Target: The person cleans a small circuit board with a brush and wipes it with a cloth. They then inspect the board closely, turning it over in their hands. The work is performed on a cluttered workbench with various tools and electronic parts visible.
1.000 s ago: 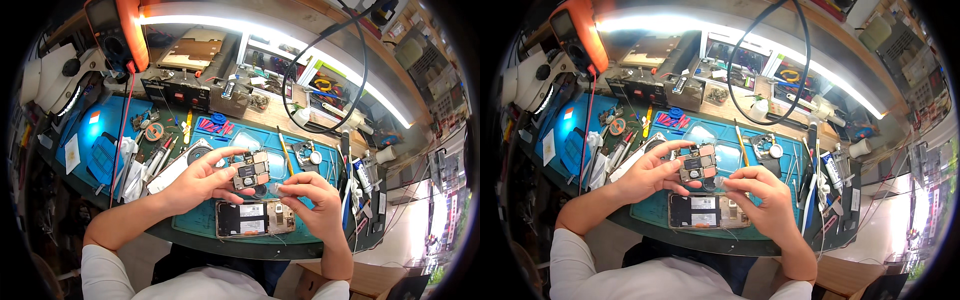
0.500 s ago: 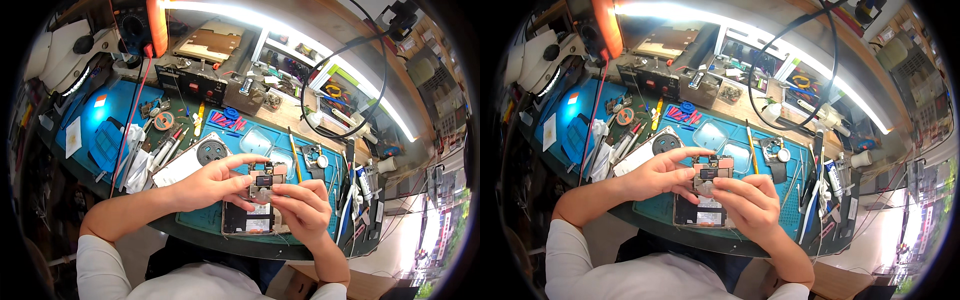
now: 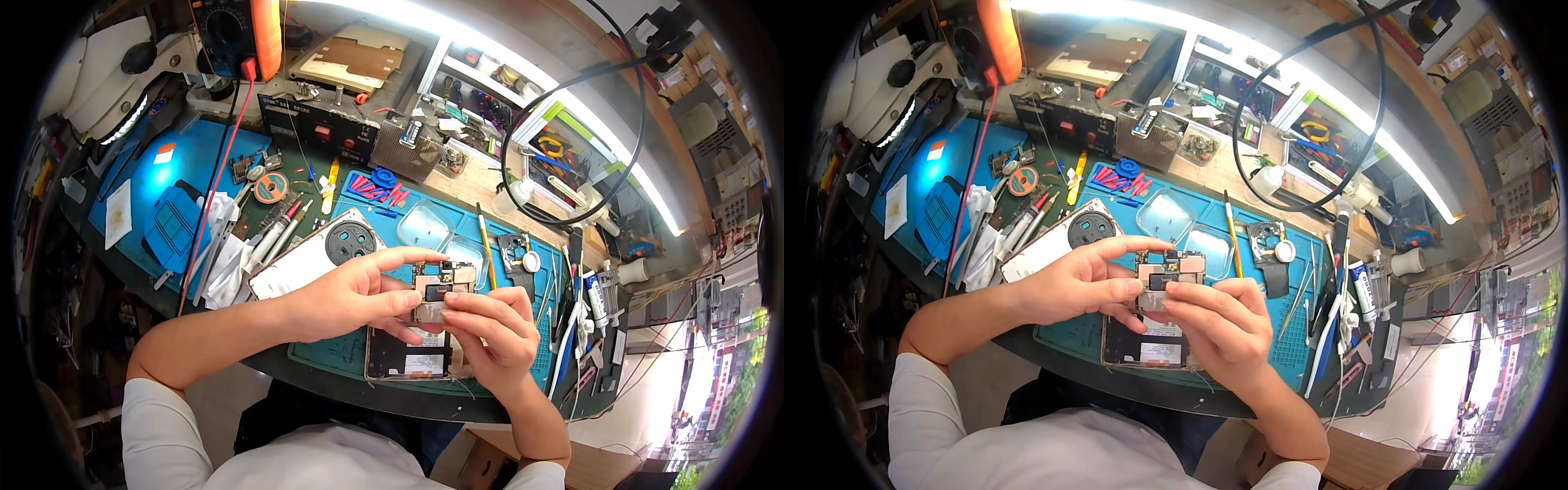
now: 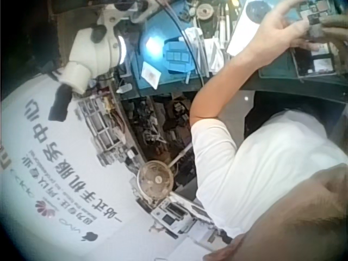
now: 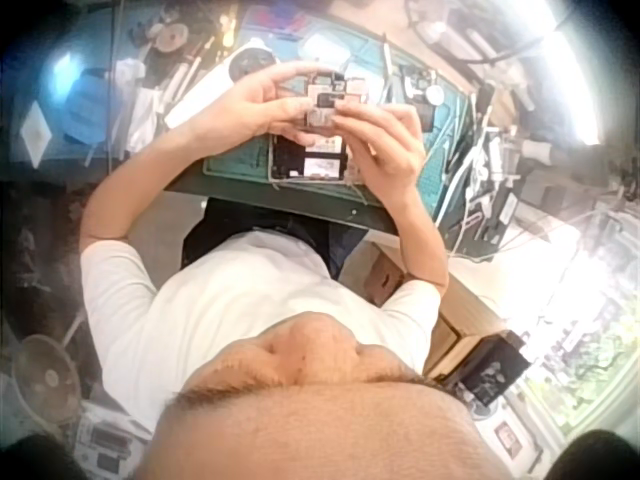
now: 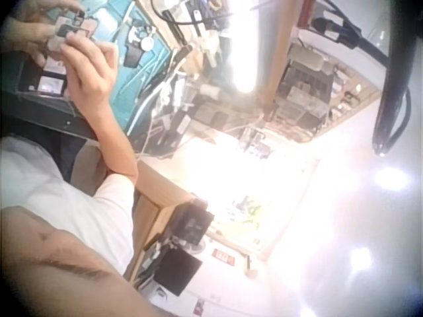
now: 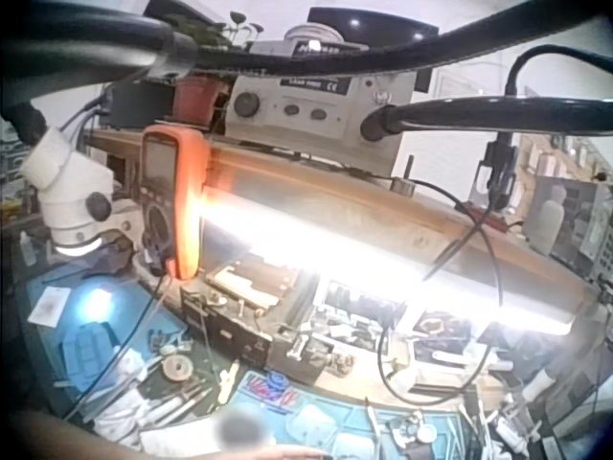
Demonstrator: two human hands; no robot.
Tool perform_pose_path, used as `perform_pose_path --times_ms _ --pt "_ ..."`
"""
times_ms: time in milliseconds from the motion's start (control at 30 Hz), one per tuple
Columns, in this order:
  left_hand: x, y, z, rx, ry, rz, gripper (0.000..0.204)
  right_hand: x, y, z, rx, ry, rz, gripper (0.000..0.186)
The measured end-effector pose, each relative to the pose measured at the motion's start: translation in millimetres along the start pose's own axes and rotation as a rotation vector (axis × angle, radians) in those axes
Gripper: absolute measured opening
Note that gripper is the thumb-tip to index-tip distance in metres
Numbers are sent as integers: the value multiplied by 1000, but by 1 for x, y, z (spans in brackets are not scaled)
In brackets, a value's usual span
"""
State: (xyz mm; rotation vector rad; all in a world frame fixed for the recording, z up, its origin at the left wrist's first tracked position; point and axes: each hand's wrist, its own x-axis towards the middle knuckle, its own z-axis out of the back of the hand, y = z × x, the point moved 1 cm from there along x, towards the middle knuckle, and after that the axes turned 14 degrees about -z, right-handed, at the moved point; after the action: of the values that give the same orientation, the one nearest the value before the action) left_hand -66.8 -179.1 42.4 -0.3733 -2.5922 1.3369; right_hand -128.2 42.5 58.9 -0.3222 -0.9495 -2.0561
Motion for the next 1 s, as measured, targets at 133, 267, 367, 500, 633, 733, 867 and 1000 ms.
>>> perform_pose_path --times_ms 133,267,367,500,633,733,867,1000 --pt "0 3 2 2 -4 10 58 -1 0 1 13 40 -18 23" --pt "1 2 1 7 -3 15 59 -2 -1 1 16 46 -14 23" --pt "1 1 0 8 1 10 60 -1 -1 0 10 31 -2 28" --pt "0 1 1 35 20 -3 61 0 -2 0 7 25 9 30" --pt "1 2 2 40 27 -9 64 -1 -2 1 -11 35 19 28" --pt "1 2 2 34 21 -2 64 -1 -3 1 -17 47 19 25" --pt "1 2 1 38 18 -1 64 -2 -3 0 -20 47 22 26" --pt "1 1 -1 46 14 -10 63 -1 -3 1 -22 46 23 27"
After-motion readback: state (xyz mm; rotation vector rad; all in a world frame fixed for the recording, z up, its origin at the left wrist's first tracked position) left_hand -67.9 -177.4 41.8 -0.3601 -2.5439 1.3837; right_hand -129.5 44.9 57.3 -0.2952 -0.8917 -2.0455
